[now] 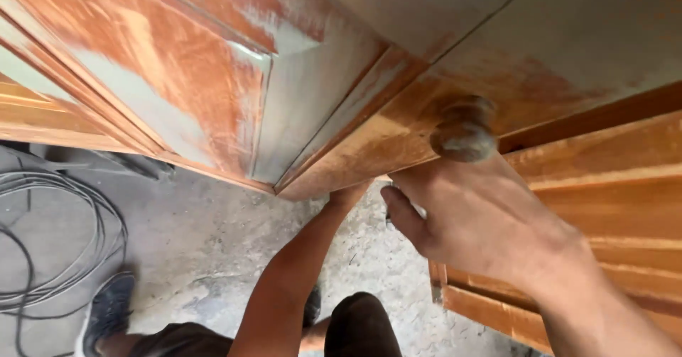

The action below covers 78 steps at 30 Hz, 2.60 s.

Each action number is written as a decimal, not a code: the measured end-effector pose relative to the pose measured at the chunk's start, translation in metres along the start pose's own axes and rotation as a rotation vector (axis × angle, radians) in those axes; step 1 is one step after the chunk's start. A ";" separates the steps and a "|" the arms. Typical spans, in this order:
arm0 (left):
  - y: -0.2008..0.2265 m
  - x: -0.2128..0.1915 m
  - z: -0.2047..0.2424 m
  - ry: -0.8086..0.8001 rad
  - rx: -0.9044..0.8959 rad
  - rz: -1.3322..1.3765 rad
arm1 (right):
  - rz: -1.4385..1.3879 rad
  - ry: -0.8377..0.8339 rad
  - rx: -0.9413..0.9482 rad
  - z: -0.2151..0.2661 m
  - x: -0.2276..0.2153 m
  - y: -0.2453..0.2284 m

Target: The person paints a wooden cabinet with light green paint using a brush and a small container. They apply the paint to the cabinet doors and frame, repeatedly dipping the brush into the container to reload paint.

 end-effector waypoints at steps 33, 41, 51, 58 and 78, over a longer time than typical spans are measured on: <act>0.275 -0.400 0.208 -0.250 0.607 0.030 | -0.901 0.314 0.831 0.050 -0.019 -0.135; 0.280 -0.349 0.234 -0.466 0.746 -0.334 | -0.930 0.351 0.948 0.072 0.036 -0.173; 0.261 -0.361 0.279 -0.159 0.806 -0.408 | -1.173 0.405 0.985 0.096 0.074 -0.224; 0.251 -0.397 0.283 -0.185 0.790 -0.422 | -1.189 0.431 0.934 0.107 0.015 -0.263; 0.358 -0.702 0.129 0.371 0.887 0.709 | -1.098 0.566 1.085 0.069 0.000 -0.261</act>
Point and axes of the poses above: each hand's wrist, its own z-axis away from the middle knuckle, its own x-axis out of the palm, y = z × x, the point moved 4 cm from there along -z, towards the middle knuckle, and after that the axes turned 1 degree about y, right-handed, at the moved point
